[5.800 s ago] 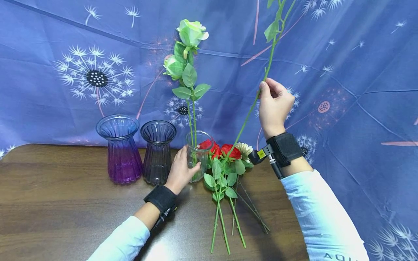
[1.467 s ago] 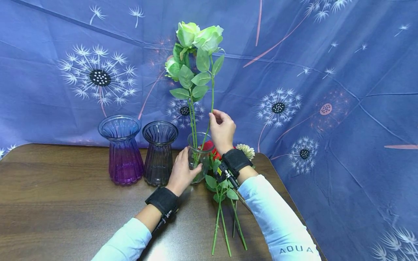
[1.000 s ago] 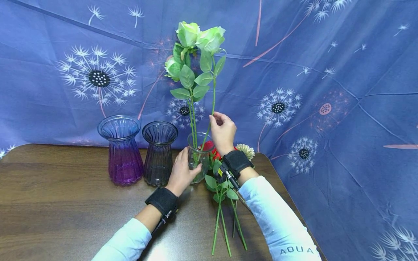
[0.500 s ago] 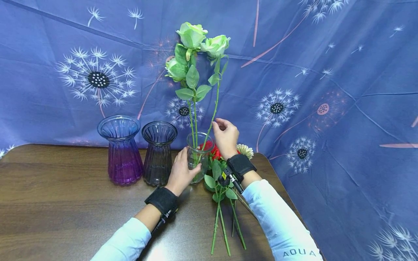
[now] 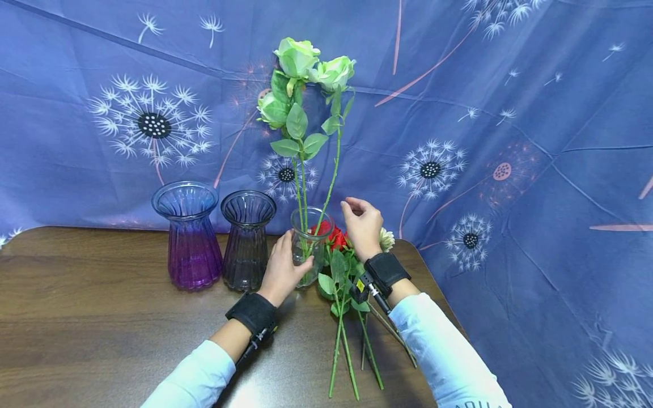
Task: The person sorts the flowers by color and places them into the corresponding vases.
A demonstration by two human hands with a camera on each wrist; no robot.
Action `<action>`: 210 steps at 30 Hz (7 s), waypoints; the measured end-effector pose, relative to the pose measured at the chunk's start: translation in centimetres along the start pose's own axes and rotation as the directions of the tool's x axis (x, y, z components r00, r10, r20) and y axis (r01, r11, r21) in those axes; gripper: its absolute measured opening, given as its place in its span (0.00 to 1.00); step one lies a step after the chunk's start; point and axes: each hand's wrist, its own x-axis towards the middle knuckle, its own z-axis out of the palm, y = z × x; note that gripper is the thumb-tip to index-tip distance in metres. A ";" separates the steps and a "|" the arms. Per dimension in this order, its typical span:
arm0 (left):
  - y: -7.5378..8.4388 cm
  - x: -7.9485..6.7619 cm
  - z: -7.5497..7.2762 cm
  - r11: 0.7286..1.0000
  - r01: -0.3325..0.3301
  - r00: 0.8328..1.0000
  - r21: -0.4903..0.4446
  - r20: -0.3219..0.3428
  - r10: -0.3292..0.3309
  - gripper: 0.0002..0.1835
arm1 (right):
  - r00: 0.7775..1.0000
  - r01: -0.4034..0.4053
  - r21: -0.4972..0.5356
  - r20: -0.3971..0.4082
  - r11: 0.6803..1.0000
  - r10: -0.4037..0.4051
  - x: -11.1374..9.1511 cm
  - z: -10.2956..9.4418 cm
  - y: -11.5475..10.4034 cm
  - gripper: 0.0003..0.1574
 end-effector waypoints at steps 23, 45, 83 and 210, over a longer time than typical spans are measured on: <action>-0.4 -1.8 -2.6 0.994 -0.105 0.992 0.006 -0.069 0.106 0.41 | 0.996 -0.087 -0.049 -0.011 0.995 0.087 -2.7 -3.5 2.4 0.14; -0.3 -4.1 -8.1 0.969 -0.244 0.945 0.023 -0.217 0.243 0.38 | 0.988 -0.157 -0.033 -0.002 0.987 0.157 -4.6 -4.7 4.2 0.15; -3.3 -1.4 -10.7 1.000 -0.023 0.969 -0.017 -0.245 0.018 0.41 | 0.874 -0.406 -0.181 0.208 0.896 0.439 -7.2 -2.4 9.9 0.15; -3.2 -0.8 -10.5 1.000 0.008 0.976 -0.008 -0.215 -0.009 0.34 | 0.955 0.291 0.413 -0.065 0.863 -0.291 2.5 3.4 -19.1 0.13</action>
